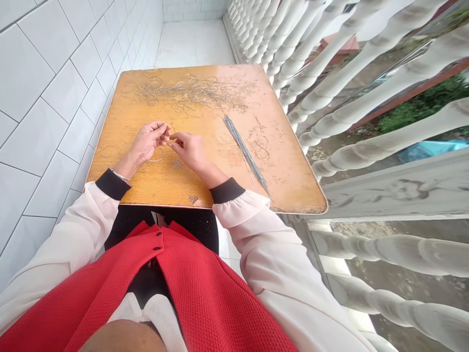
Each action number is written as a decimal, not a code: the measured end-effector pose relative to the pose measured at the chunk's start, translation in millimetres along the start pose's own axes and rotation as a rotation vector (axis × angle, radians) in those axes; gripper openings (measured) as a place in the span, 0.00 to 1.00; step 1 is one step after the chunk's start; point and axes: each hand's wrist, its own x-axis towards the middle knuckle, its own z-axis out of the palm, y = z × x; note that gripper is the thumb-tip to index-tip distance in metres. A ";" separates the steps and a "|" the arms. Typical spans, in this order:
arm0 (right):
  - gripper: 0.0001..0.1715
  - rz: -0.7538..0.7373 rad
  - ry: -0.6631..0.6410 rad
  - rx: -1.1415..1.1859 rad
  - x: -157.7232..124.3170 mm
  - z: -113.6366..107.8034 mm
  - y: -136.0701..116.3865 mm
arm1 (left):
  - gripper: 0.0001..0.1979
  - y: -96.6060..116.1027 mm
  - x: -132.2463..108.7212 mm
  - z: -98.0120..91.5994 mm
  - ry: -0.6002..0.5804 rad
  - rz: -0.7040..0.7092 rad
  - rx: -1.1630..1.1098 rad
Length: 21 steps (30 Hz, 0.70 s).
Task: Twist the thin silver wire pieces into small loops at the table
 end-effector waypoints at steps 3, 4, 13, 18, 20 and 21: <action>0.13 -0.130 -0.002 -0.209 -1.5 1.7 0.8 | 0.11 0.3 -0.6 2.4 -0.004 -0.011 -0.018; 0.15 -0.142 -0.007 -0.255 -1.7 2.0 1.4 | 0.11 0.4 -0.6 3.1 -0.003 -0.008 -0.021; 0.18 -0.113 0.004 -0.185 -1.5 3.4 6.6 | 0.12 3.5 -3.4 6.9 0.042 0.023 -0.024; 0.27 -0.005 -0.113 0.269 3.5 3.5 7.3 | 0.12 6.0 -6.3 7.2 0.023 0.001 -0.090; 0.30 0.026 -0.130 0.386 4.5 2.8 5.8 | 0.12 6.8 -6.8 7.2 0.021 -0.006 -0.122; 0.31 0.041 -0.130 0.428 4.5 2.3 4.5 | 0.12 7.2 -6.9 6.9 0.020 -0.012 -0.129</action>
